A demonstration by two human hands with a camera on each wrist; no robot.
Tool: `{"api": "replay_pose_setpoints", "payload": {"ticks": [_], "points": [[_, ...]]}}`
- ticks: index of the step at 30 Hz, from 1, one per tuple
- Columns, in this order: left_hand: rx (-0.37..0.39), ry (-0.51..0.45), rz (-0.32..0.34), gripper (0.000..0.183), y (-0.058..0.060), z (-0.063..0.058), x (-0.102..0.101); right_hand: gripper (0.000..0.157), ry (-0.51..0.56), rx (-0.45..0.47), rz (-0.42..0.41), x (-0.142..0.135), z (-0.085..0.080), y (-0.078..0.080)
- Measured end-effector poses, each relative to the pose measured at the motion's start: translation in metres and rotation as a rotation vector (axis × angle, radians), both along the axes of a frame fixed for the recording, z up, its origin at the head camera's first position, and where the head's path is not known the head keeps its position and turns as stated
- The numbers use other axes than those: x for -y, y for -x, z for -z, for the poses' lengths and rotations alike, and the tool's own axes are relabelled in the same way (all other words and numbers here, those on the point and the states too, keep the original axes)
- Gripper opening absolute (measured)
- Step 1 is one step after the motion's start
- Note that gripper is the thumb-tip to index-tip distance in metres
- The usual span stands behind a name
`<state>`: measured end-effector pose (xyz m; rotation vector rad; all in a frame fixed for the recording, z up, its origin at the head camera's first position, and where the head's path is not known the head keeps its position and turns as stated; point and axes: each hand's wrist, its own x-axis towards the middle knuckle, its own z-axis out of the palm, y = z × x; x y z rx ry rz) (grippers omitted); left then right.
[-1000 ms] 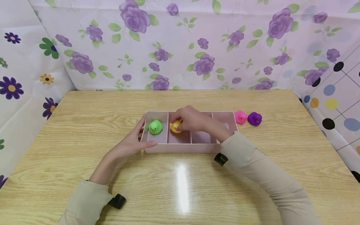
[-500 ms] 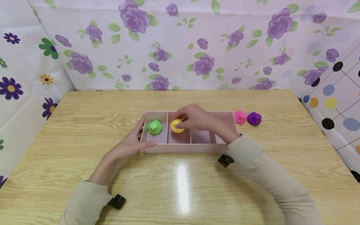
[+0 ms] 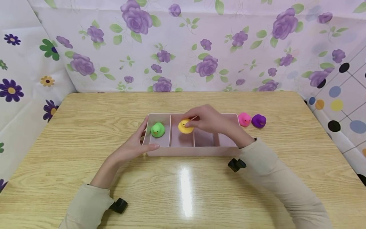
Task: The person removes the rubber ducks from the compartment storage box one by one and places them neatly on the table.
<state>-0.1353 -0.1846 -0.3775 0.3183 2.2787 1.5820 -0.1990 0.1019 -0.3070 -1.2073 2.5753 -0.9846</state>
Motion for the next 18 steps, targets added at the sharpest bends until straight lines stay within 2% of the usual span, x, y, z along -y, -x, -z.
{"api": "replay_pose_setpoints", "payload": {"ticks": [13, 18], "points": [[-0.002, 0.018, -0.002, 0.106, -0.002, -0.002, 0.001, 0.023, 0.079, 0.073, 0.064, -0.022, -0.009, -0.004], [-0.007, 0.011, 0.002, 0.106, -0.002, -0.003, 0.000, 0.026, 0.106, 0.069, 0.083, -0.030, -0.008, -0.005]]}}
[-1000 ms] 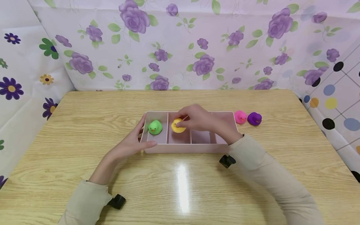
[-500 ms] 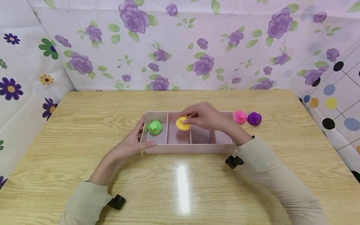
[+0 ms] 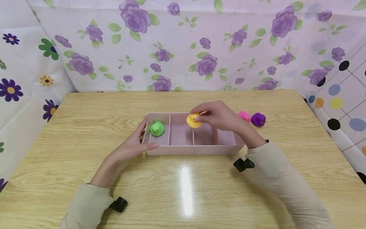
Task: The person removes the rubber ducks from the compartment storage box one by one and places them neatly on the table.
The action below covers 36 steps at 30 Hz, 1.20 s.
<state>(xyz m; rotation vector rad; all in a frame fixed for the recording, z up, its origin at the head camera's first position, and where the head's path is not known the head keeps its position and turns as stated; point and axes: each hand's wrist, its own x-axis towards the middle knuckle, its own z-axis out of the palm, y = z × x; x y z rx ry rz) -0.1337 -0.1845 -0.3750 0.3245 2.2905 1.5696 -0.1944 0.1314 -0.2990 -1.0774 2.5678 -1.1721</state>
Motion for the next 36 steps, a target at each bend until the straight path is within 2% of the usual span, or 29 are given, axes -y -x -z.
{"api": "replay_pose_setpoints", "payload": {"ticks": [9, 25, 36], "points": [[0.005, -0.019, 0.002, 0.105, 0.001, 0.001, 0.000, 0.027, 0.020, -0.040, 0.066, -0.013, -0.001, -0.004], [0.007, 0.003, -0.003, 0.106, 0.001, 0.001, -0.001, 0.030, -0.012, -0.013, 0.209, -0.057, 0.002, -0.005], [0.011, 0.020, -0.006, 0.105, 0.001, 0.000, 0.000, 0.029, -0.045, -0.082, 0.290, -0.082, -0.004, -0.007]]}}
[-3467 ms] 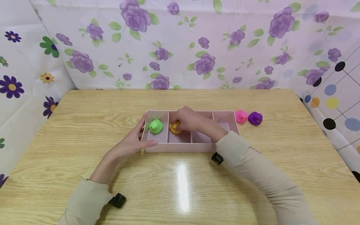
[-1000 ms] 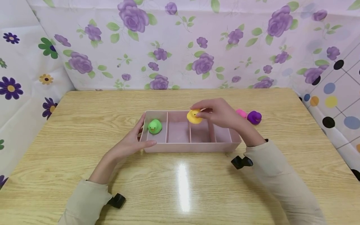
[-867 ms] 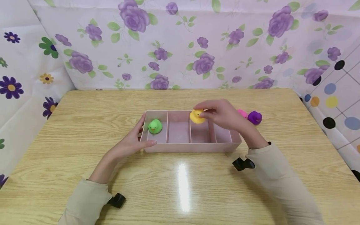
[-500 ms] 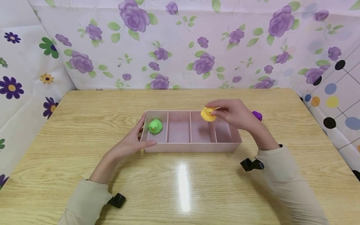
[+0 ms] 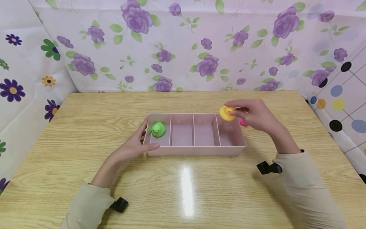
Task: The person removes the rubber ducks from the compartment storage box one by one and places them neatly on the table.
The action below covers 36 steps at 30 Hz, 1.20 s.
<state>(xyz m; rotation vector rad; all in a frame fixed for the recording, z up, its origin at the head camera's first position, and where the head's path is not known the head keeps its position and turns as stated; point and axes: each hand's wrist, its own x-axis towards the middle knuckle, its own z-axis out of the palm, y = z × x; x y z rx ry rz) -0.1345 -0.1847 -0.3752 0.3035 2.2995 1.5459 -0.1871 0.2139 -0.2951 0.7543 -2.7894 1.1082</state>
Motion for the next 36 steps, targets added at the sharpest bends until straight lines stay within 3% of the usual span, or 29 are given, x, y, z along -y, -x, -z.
{"api": "replay_pose_setpoints", "payload": {"ticks": [7, 16, 36], "points": [[0.005, -0.001, 0.000, 0.105, 0.000, 0.000, 0.001, 0.030, 0.003, -0.014, 0.034, -0.016, -0.001, 0.001], [0.002, -0.027, 0.007, 0.105, -0.001, 0.000, 0.001, 0.030, -0.072, -0.043, 0.094, -0.031, 0.003, 0.003], [0.001, -0.039, 0.015, 0.104, -0.001, 0.001, 0.001, 0.033, -0.167, 0.037, 0.190, -0.066, 0.008, 0.004]]}}
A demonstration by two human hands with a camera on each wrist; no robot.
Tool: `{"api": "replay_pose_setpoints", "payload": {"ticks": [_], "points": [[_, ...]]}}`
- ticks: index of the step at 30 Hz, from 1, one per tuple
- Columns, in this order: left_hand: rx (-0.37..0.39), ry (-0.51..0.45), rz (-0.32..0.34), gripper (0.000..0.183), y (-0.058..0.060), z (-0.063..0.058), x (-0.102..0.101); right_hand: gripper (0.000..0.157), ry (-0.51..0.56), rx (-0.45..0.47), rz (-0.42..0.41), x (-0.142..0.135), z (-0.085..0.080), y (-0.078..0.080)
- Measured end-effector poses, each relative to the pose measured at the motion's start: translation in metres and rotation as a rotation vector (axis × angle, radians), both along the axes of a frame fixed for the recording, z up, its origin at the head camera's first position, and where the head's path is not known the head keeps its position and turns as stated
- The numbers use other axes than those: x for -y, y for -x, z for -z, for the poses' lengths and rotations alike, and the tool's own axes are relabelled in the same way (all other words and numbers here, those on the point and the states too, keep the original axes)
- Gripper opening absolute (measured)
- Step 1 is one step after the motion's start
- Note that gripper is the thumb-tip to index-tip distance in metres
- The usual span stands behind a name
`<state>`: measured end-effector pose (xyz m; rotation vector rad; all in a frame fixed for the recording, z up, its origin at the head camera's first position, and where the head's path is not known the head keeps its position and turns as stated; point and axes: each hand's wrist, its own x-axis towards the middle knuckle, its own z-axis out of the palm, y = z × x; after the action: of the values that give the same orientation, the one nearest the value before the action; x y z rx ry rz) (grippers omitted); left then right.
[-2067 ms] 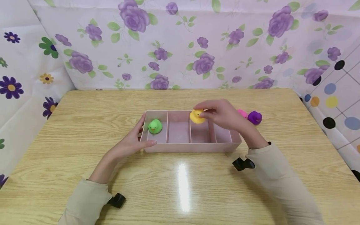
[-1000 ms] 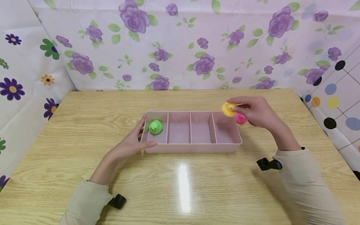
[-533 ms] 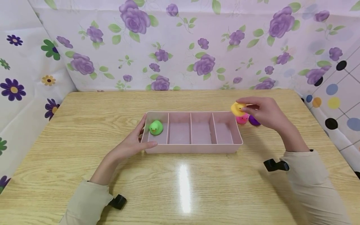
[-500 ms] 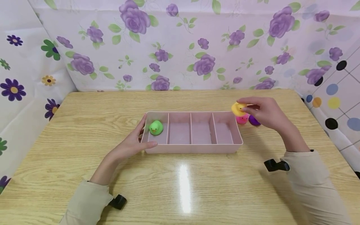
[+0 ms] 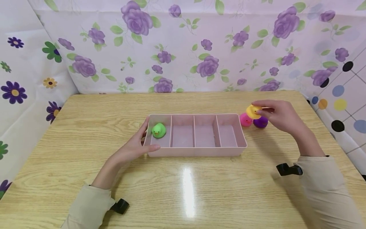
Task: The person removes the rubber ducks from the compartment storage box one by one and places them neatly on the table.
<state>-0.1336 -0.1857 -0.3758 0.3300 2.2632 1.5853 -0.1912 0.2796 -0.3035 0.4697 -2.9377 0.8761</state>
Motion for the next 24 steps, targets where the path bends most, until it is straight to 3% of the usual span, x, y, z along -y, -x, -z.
{"api": "replay_pose_setpoints", "payload": {"ticks": [13, 24], "points": [[0.006, -0.005, -0.001, 0.104, 0.000, 0.001, -0.001, 0.034, -0.043, 0.058, 0.065, -0.026, 0.005, 0.002], [-0.004, -0.005, 0.001, 0.104, 0.000, 0.002, 0.001, 0.034, -0.070, 0.044, 0.120, -0.052, 0.014, 0.007]]}}
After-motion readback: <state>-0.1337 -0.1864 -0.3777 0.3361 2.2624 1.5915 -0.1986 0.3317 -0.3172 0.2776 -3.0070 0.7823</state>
